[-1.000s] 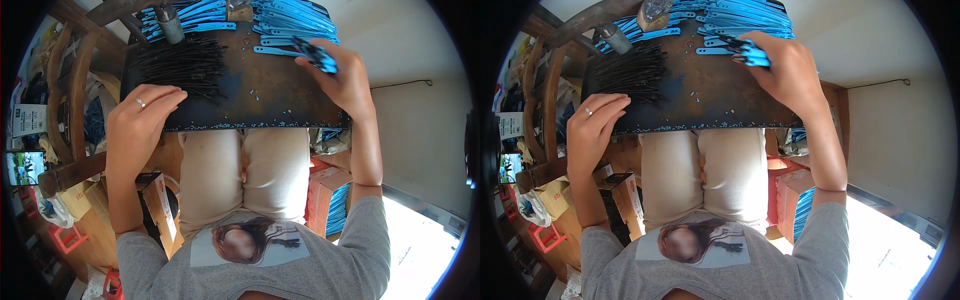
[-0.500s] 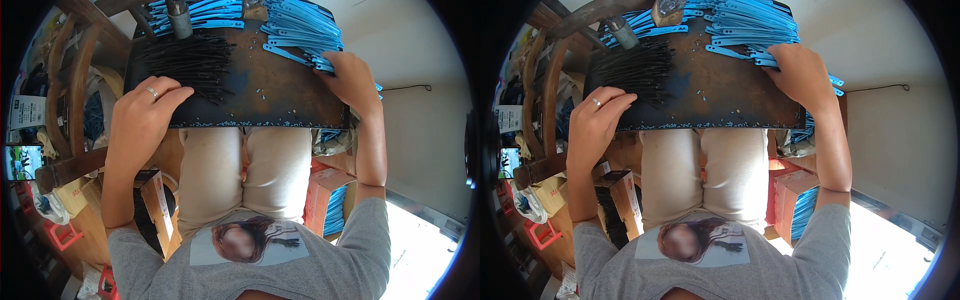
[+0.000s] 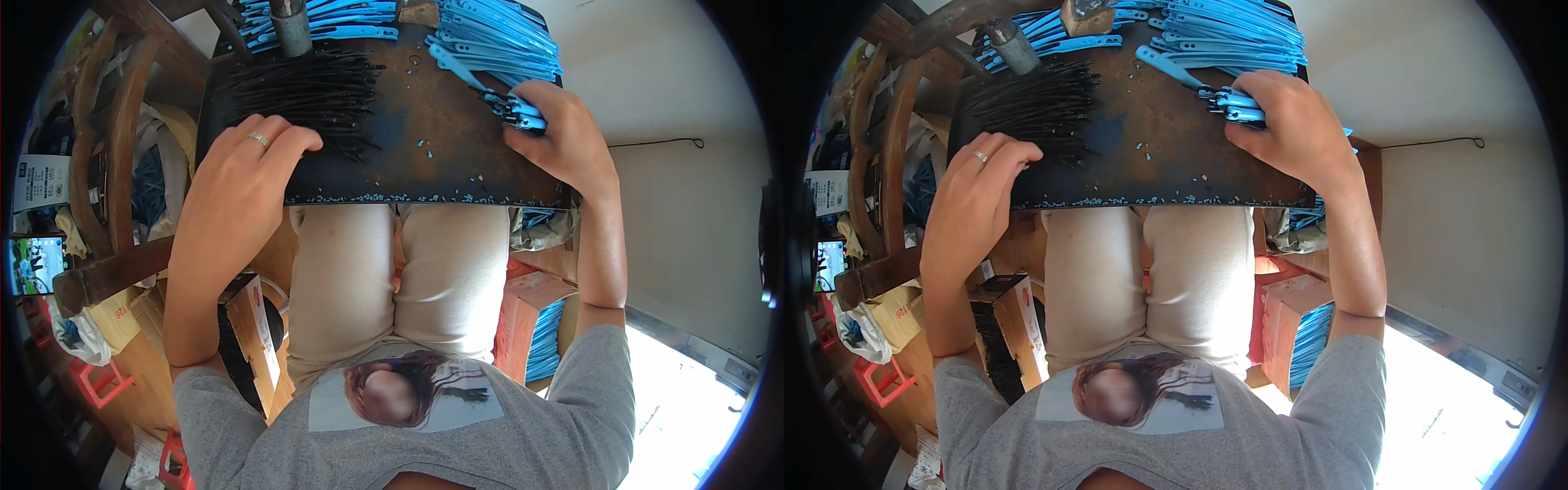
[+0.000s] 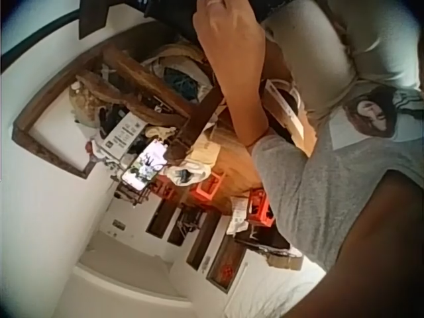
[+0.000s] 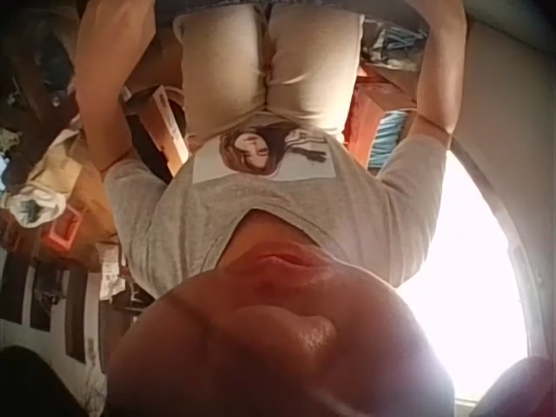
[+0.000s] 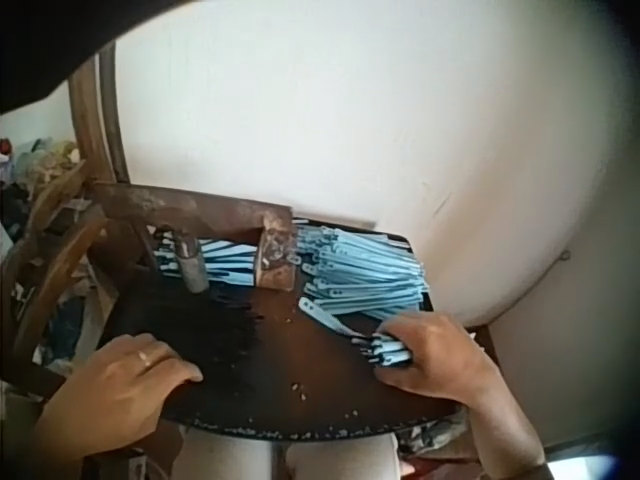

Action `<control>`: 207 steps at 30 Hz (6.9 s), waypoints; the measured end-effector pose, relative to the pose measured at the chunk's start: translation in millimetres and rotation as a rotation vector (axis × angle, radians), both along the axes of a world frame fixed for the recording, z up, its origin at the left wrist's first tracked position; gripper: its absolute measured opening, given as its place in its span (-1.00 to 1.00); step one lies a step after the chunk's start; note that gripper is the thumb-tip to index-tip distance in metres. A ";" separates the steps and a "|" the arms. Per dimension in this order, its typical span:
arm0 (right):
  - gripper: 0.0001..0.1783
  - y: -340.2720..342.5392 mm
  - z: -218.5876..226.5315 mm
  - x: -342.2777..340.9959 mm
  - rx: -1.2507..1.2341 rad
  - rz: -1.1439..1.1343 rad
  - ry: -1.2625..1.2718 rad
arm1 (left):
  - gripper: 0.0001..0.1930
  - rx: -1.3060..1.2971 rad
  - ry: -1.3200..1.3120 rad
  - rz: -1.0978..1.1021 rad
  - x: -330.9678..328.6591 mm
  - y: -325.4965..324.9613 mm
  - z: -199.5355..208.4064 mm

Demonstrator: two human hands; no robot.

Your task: Assembling small black components onto blue plastic tubes at a production workstation.

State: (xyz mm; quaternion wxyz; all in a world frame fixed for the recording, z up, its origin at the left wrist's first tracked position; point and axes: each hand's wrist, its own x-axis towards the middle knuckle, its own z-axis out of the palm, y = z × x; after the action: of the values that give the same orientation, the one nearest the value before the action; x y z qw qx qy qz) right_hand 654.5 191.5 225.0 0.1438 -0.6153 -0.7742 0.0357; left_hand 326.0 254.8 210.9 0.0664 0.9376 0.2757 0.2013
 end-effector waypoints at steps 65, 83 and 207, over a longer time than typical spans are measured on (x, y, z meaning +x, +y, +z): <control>-0.65 27.3 1.3 -54.7 0.444 0.202 0.325 | -0.92 -0.429 -0.781 0.025 77.9 21.7 -23.2; -0.70 43.3 -9.7 -54.3 0.548 0.216 0.358 | -0.93 -0.293 -0.870 -0.054 90.2 26.7 -26.6; -0.86 22.9 -8.6 -69.8 0.481 0.053 0.979 | -0.55 0.415 -1.341 0.953 -331.6 34.4 -40.3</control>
State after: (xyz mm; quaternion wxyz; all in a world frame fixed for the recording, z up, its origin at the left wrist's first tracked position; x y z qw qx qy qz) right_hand 584.7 214.4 216.3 0.6232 -0.4568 -0.6184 0.1433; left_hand -5.7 289.2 170.6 -0.0494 0.3966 0.5012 0.7675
